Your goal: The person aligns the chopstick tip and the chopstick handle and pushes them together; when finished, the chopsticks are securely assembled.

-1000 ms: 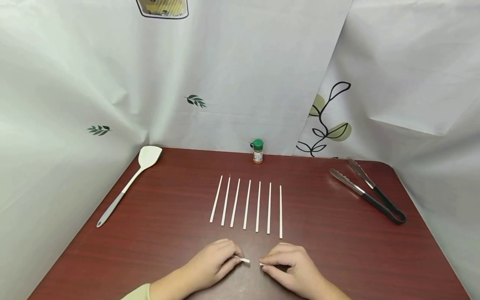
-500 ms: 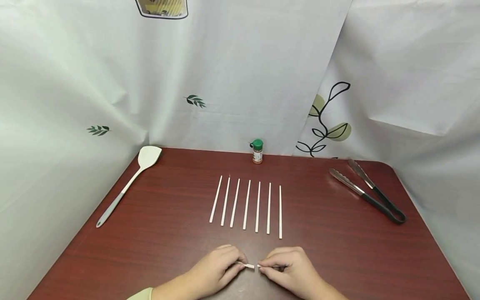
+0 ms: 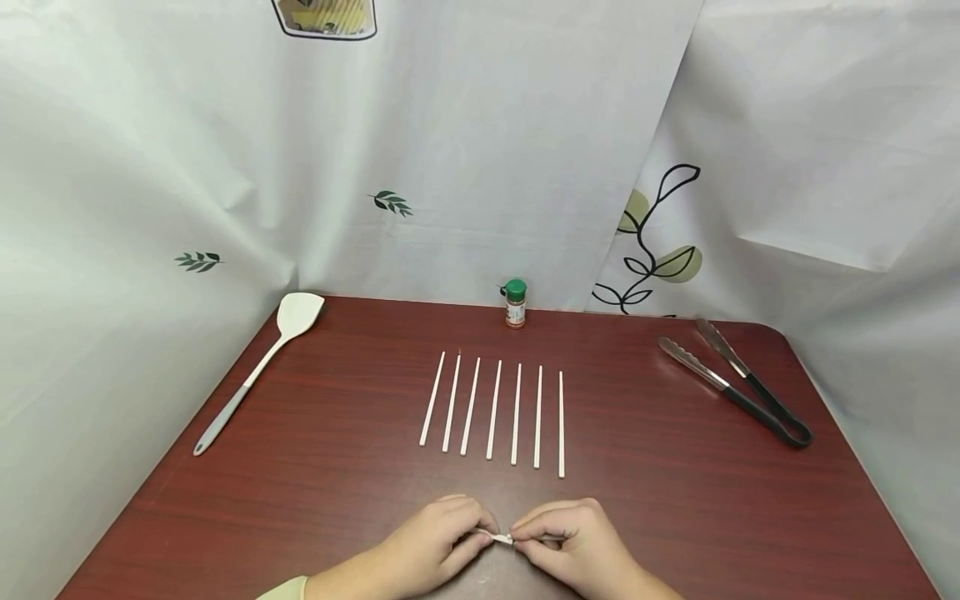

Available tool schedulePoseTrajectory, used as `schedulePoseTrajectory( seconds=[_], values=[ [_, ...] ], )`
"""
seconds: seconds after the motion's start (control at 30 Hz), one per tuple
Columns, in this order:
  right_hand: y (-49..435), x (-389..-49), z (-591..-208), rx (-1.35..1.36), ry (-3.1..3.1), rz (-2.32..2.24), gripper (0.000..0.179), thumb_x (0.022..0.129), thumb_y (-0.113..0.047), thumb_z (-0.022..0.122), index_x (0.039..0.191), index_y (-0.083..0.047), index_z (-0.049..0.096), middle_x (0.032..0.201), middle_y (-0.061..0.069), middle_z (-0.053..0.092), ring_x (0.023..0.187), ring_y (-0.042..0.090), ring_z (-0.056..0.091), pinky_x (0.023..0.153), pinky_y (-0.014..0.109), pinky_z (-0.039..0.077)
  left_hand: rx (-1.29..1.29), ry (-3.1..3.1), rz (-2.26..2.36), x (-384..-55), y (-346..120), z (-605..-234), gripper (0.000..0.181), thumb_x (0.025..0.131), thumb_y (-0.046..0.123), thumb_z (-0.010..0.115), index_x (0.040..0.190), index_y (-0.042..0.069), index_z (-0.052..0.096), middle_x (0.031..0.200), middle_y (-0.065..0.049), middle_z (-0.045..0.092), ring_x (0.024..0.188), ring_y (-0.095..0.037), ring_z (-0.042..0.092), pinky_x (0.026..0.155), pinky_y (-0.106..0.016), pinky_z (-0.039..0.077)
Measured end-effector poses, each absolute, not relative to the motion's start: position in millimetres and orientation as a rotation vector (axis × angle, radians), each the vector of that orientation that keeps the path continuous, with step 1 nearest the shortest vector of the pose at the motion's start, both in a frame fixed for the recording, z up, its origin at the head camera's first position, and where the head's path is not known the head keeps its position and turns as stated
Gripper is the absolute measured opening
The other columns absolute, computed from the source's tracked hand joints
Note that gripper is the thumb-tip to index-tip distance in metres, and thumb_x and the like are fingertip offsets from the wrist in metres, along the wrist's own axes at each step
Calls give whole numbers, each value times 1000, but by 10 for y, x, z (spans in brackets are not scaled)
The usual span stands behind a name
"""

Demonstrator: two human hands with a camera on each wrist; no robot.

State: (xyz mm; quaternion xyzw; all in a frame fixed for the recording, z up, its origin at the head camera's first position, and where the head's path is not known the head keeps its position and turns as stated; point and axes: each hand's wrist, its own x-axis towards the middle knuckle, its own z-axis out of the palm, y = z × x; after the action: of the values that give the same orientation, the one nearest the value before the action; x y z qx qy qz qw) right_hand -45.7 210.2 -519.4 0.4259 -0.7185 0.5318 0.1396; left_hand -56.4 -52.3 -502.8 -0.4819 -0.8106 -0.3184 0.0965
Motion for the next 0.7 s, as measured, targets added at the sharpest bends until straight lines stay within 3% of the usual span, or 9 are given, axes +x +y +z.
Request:
schedulePoseTrajectory(
  seconds=[0.37, 0.7],
  values=[
    [2085, -477, -5205, 1344, -1996, 1517, 32, 79, 15, 85, 103, -6, 82, 97, 10, 80, 89, 15, 78, 73, 20, 60, -1449, -2372, -1001, -559, -521, -5033, 2, 105, 16, 69, 106, 15, 69, 99, 10, 72, 95, 4, 61, 90, -10, 47],
    [2113, -462, -5205, 1311, -2027, 1550, 41, 73, 20, 84, 102, -9, 82, 96, 8, 79, 72, 2, 66, 56, 7, 46, -1410, -2382, -1119, -574, -527, -5027, 3, 102, 13, 71, 102, 15, 69, 94, 11, 70, 84, 8, 53, 79, -6, 42]
  ],
)
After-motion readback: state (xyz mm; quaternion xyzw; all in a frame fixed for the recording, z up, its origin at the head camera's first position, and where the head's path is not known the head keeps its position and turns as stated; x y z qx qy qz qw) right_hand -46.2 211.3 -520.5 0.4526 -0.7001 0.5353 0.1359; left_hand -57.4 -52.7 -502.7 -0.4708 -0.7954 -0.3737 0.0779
